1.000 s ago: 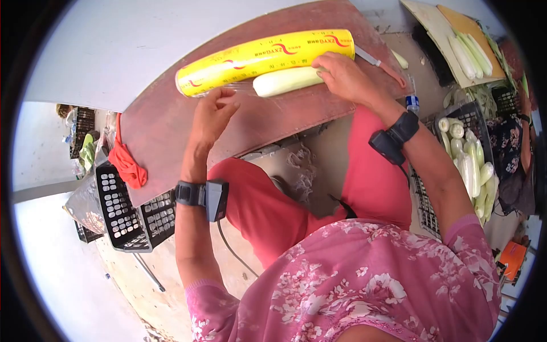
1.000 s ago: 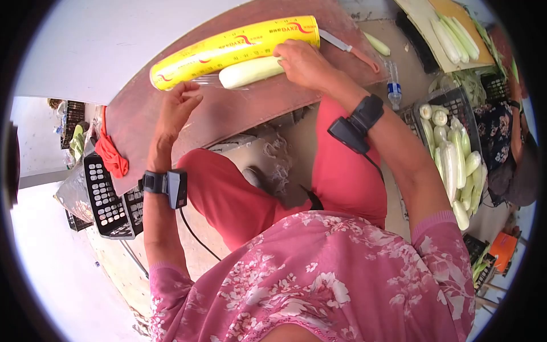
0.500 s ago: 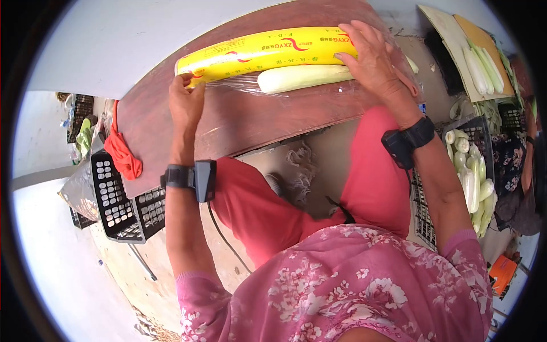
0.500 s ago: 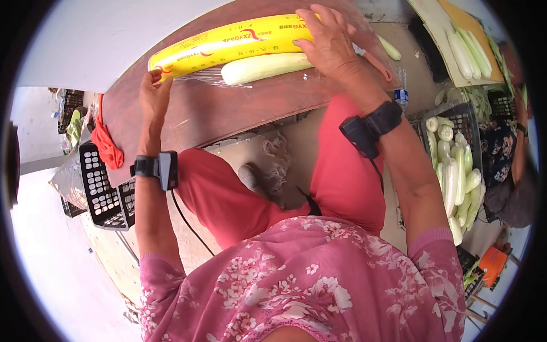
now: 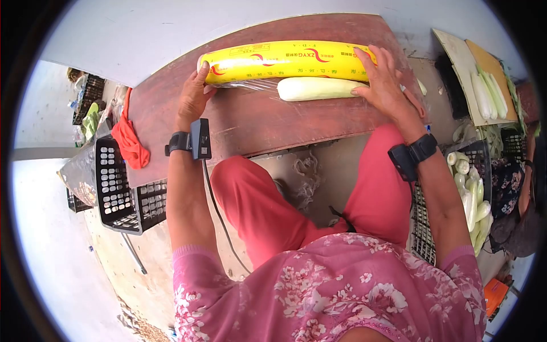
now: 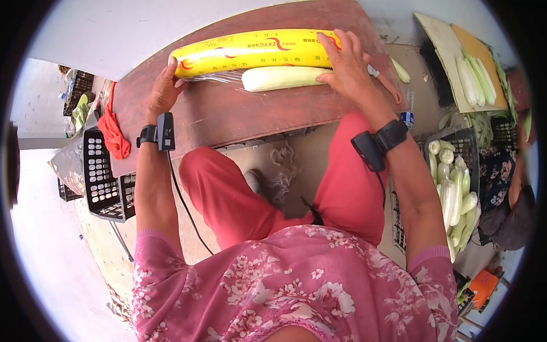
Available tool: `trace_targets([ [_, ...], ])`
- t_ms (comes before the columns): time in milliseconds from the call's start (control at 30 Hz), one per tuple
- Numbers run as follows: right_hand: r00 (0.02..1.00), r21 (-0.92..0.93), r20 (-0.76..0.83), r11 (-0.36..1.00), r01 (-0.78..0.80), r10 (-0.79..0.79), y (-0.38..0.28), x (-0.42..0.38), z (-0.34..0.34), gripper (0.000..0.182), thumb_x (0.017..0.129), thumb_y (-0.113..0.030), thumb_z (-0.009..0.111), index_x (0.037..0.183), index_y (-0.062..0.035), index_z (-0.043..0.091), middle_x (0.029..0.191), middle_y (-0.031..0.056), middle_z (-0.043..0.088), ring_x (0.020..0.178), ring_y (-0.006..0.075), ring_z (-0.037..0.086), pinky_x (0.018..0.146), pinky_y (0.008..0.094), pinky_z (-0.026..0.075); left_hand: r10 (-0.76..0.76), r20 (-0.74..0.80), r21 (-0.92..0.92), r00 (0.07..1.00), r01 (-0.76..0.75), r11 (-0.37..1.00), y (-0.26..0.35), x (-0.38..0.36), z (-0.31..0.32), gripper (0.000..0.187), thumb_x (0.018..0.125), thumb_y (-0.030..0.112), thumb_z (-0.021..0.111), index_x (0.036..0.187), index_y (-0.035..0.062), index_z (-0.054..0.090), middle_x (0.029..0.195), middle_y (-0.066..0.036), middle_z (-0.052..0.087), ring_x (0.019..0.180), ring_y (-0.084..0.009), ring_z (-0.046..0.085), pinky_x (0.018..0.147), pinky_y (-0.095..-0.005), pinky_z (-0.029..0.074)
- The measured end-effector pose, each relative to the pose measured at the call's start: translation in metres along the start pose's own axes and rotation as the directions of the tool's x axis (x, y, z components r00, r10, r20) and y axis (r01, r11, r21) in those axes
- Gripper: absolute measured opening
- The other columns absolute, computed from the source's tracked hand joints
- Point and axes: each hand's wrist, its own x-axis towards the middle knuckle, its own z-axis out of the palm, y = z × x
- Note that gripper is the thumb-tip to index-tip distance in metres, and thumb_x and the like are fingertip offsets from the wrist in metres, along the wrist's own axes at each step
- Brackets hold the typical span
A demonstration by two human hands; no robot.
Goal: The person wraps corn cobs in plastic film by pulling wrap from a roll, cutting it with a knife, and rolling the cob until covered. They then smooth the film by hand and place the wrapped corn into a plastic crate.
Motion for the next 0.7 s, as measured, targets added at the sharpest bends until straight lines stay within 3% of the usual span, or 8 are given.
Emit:
trace_targets([
  [67,1.0,0.0,0.015,1.0,-0.002,0.002,0.002,-0.003,-0.002,0.094,0.065,-0.026,0.085,0.145,-0.0237,0.036,0.149,0.0115,0.027,0.14,0.0357,0.02,0.101,0.0585,0.032,0.013,-0.05,0.063,0.999,-0.01,0.998,-0.005,0.0,0.008,0.052,0.088,0.047,0.066,0.125,0.013,0.056,0.116,-0.002,0.059,0.111,-0.0165,0.049,0.096,-0.039,0.039],
  [167,0.999,0.001,0.031,1.0,0.008,-0.008,0.003,-0.001,0.001,0.095,0.065,-0.026,0.085,0.145,-0.0243,0.035,0.15,0.0107,0.024,0.14,0.0353,0.018,0.102,0.059,0.032,0.001,-0.035,-0.007,0.999,-0.001,1.0,-0.015,0.005,-0.001,0.046,0.089,0.038,0.069,0.124,0.0117,0.056,0.115,-0.002,0.061,0.108,-0.0155,0.051,0.094,-0.0371,0.04],
  [367,0.997,0.008,-0.029,0.997,0.078,-0.078,0.012,-0.006,0.008,0.098,0.065,-0.027,0.085,0.147,-0.0257,0.031,0.151,0.01,0.021,0.141,0.0349,0.016,0.102,0.0591,0.033,0.04,-0.036,0.01,0.999,-0.039,0.999,-0.02,-0.025,-0.004,0.044,0.087,0.036,0.071,0.117,0.0076,0.059,0.104,-0.002,0.064,0.097,-0.0125,0.054,0.086,-0.03,0.041],
  [433,0.996,-0.003,-0.026,0.996,0.088,-0.088,0.012,-0.007,0.008,0.098,0.065,-0.027,0.085,0.147,-0.0261,0.03,0.151,0.01,0.021,0.141,0.035,0.016,0.102,0.0586,0.034,0.037,-0.062,0.021,0.997,-0.035,0.999,-0.02,-0.026,-0.004,0.043,0.09,0.035,0.069,0.118,0.0056,0.057,0.107,-0.004,0.063,0.1,-0.0148,0.055,0.089,-0.0328,0.042],
  [467,0.996,-0.005,-0.023,0.996,0.09,-0.09,0.013,-0.006,0.009,0.098,0.065,-0.027,0.085,0.147,-0.026,0.03,0.151,0.01,0.021,0.141,0.035,0.016,0.102,0.0589,0.034,0.038,-0.079,0.026,0.996,-0.036,0.999,-0.02,-0.026,-0.004,0.042,0.091,0.034,0.067,0.119,0.0046,0.056,0.108,-0.004,0.062,0.101,-0.0159,0.055,0.09,-0.0342,0.042],
  [567,0.996,-0.006,-0.022,0.996,0.092,-0.092,0.015,-0.001,0.01,0.098,0.066,-0.028,0.084,0.147,-0.026,0.029,0.151,0.0103,0.02,0.141,0.0348,0.016,0.101,0.0589,0.034,0.06,-0.246,-0.06,0.967,-0.077,0.995,-0.02,-0.028,0.004,0.044,0.088,0.029,0.071,0.116,-0.0001,0.055,0.106,-0.009,0.061,0.094,-0.0161,0.056,0.077,-0.0322,0.047],
  [700,0.996,-0.051,0.006,0.995,0.087,-0.086,0.015,0.0,0.008,0.097,0.068,-0.029,0.083,0.148,-0.0261,0.028,0.152,0.0117,0.021,0.142,0.0348,0.015,0.102,0.0566,0.03,-0.137,-0.29,-0.229,0.947,0.07,0.971,-0.029,-0.04,-0.001,0.037,0.089,0.022,0.069,0.113,-0.0017,0.053,0.102,-0.011,0.059,0.089,-0.0204,0.059,0.071,-0.0333,0.052],
])
